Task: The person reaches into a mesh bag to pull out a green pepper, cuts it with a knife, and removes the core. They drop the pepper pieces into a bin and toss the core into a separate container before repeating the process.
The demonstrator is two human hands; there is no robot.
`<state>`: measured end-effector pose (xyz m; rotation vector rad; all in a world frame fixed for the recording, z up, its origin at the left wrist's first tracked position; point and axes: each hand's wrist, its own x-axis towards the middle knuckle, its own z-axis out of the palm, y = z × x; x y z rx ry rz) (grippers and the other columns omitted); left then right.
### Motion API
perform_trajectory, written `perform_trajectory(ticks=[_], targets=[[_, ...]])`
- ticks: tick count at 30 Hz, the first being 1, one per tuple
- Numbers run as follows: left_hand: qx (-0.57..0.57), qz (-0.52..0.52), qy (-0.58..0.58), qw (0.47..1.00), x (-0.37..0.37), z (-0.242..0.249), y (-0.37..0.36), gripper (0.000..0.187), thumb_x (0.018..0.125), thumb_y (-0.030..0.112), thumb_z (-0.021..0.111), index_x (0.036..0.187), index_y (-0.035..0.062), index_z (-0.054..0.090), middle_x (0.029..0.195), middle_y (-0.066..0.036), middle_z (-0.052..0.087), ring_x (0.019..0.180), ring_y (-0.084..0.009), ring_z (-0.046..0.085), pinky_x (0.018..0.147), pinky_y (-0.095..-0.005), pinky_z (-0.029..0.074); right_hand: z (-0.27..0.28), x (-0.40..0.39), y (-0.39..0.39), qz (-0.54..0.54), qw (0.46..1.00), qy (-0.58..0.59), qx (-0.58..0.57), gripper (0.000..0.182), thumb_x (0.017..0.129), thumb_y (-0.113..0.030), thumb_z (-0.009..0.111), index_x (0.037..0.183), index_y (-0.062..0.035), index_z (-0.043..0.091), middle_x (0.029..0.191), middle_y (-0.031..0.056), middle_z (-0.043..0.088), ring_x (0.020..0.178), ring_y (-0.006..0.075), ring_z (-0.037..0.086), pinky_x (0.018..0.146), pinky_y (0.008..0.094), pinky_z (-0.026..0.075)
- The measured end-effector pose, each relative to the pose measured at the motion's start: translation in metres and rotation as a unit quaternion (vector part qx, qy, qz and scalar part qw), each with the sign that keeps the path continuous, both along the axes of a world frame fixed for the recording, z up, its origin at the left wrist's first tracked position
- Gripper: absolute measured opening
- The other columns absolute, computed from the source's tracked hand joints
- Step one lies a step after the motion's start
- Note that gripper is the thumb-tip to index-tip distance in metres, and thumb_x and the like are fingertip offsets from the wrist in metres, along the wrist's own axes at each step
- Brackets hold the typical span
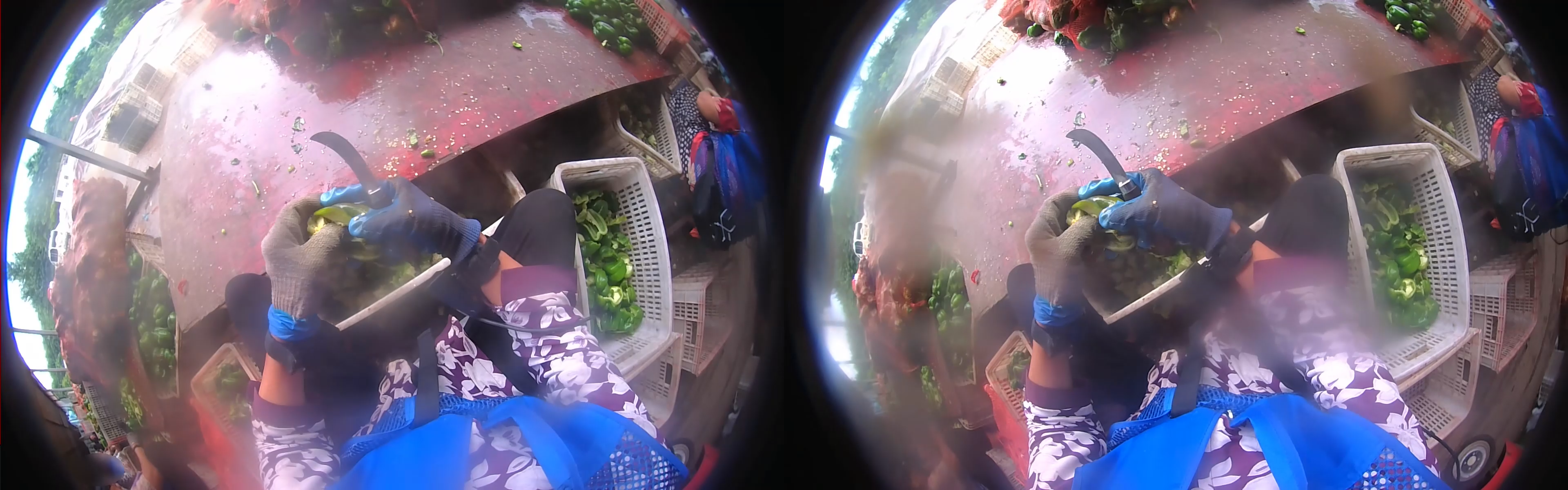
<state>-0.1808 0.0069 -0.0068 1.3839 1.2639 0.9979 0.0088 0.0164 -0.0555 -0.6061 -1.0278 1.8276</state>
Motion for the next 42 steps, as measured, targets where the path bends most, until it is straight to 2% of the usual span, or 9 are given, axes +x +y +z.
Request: perform_trajectory(ticks=[6, 14, 22, 26, 29, 33, 37, 39, 42], targets=[[-0.056, -0.033, -0.131, 0.989, -0.01, -0.005, 0.004, 0.043, 0.086, 0.005, 0.07, 0.126, -0.0091, 0.061, 0.109, -0.012, 0.07, 0.094, -0.0169, 0.068, 0.083, -0.029, 0.056, 0.008, 0.003, -0.005, -0.004, 1.0, -0.001, 0.009, 0.047, 0.086, -0.011, 0.077, 0.13, 0.0008, 0.066, 0.102, 0.0051, 0.074, 0.081, 0.0062, 0.064, 0.071, 0.0232, 0.054], [-0.093, -0.071, -0.203, 0.972, -0.012, -0.005, 0.0, 0.048, 0.084, 0.005, 0.066, 0.13, -0.01, 0.059, 0.114, -0.014, 0.07, 0.1, -0.0192, 0.068, 0.09, -0.0309, 0.054, 0.003, 0.015, -0.008, 0.007, 0.999, -0.03, 0.036, 0.042, 0.089, -0.017, 0.075, 0.127, -0.0013, 0.068, 0.082, -0.0013, 0.069, 0.057, 0.0031, 0.054, 0.049, 0.0197, 0.043], [-0.142, -0.054, -0.328, 0.932, 0.002, 0.027, -0.02, 0.051, 0.082, 0.004, 0.067, 0.131, -0.0091, 0.06, 0.116, -0.015, 0.071, 0.103, -0.0251, 0.069, 0.092, -0.0348, 0.055, -0.005, 0.016, -0.006, -0.053, 0.998, 0.005, 0.031, 0.04, 0.09, -0.02, 0.074, 0.125, -0.0008, 0.069, 0.083, -0.0004, 0.069, 0.057, 0.0058, 0.057, 0.051, 0.0224, 0.048], [0.0, 0.004, -0.026, 1.0, -0.012, -0.008, -0.004, 0.048, 0.082, 0.007, 0.07, 0.128, -0.002, 0.065, 0.103, -0.018, 0.074, 0.093, -0.0278, 0.072, 0.085, -0.0389, 0.056, 0.003, 0.019, -0.012, -0.053, 0.997, -0.059, -0.011, 0.038, 0.089, -0.02, 0.074, 0.121, -0.0003, 0.07, 0.085, 0.0019, 0.069, 0.06, 0.0085, 0.06, 0.054, 0.0256, 0.052], [0.244, 0.026, 0.311, 0.918, -0.015, -0.027, -0.002, 0.046, 0.082, 0.01, 0.072, 0.127, 0.0078, 0.067, 0.09, -0.021, 0.073, 0.082, -0.0324, 0.074, 0.075, -0.042, 0.056, 0.003, 0.02, -0.013, -0.066, 0.988, -0.138, -0.004, 0.034, 0.088, -0.02, 0.076, 0.116, -0.001, 0.072, 0.083, 0.002, 0.069, 0.059, 0.0084, 0.06, 0.052, 0.0265, 0.052], [0.104, 0.009, 0.425, 0.899, -0.031, -0.021, 0.009, 0.048, 0.087, 0.012, 0.072, 0.134, 0.0068, 0.062, 0.095, -0.019, 0.075, 0.086, -0.0337, 0.074, 0.079, -0.0417, 0.057, 0.002, 0.024, -0.016, -0.12, 0.981, -0.149, -0.027, 0.03, 0.088, -0.022, 0.077, 0.11, -0.0026, 0.073, 0.079, 0.0007, 0.067, 0.056, 0.0067, 0.057, 0.048, 0.0257, 0.049], [0.084, -0.01, 0.025, 0.996, -0.017, -0.048, 0.011, 0.042, 0.094, 0.008, 0.066, 0.135, 0.0014, 0.06, 0.106, -0.012, 0.074, 0.093, -0.0239, 0.071, 0.085, -0.0374, 0.057, -0.011, 0.019, -0.011, -0.078, 0.989, -0.118, -0.037, 0.028, 0.089, -0.022, 0.078, 0.11, -0.0031, 0.072, 0.08, 0.0007, 0.067, 0.06, 0.0061, 0.059, 0.049, 0.0254, 0.049], [-0.128, 0.012, -0.205, 0.97, 0.004, -0.025, -0.004, 0.04, 0.096, 0.003, 0.064, 0.135, -0.0016, 0.06, 0.112, -0.009, 0.071, 0.099, -0.019, 0.068, 0.089, -0.0337, 0.056, -0.017, 0.008, -0.011, -0.085, 0.992, -0.088, -0.013, 0.027, 0.09, -0.022, 0.077, 0.11, -0.0035, 0.072, 0.08, 0.0007, 0.067, 0.062, 0.0059, 0.06, 0.05, 0.0256, 0.05], [-0.028, -0.042, 0.017, 0.999, -0.002, -0.024, -0.01, 0.04, 0.093, -0.005, 0.063, 0.133, -0.0033, 0.061, 0.113, -0.009, 0.069, 0.103, -0.0154, 0.065, 0.091, -0.0298, 0.054, -0.01, -0.005, -0.013, -0.078, 0.991, -0.113, 0.011, 0.031, 0.092, -0.024, 0.078, 0.114, -0.0038, 0.07, 0.084, 0.0011, 0.069, 0.064, 0.0063, 0.062, 0.051, 0.0255, 0.049]])
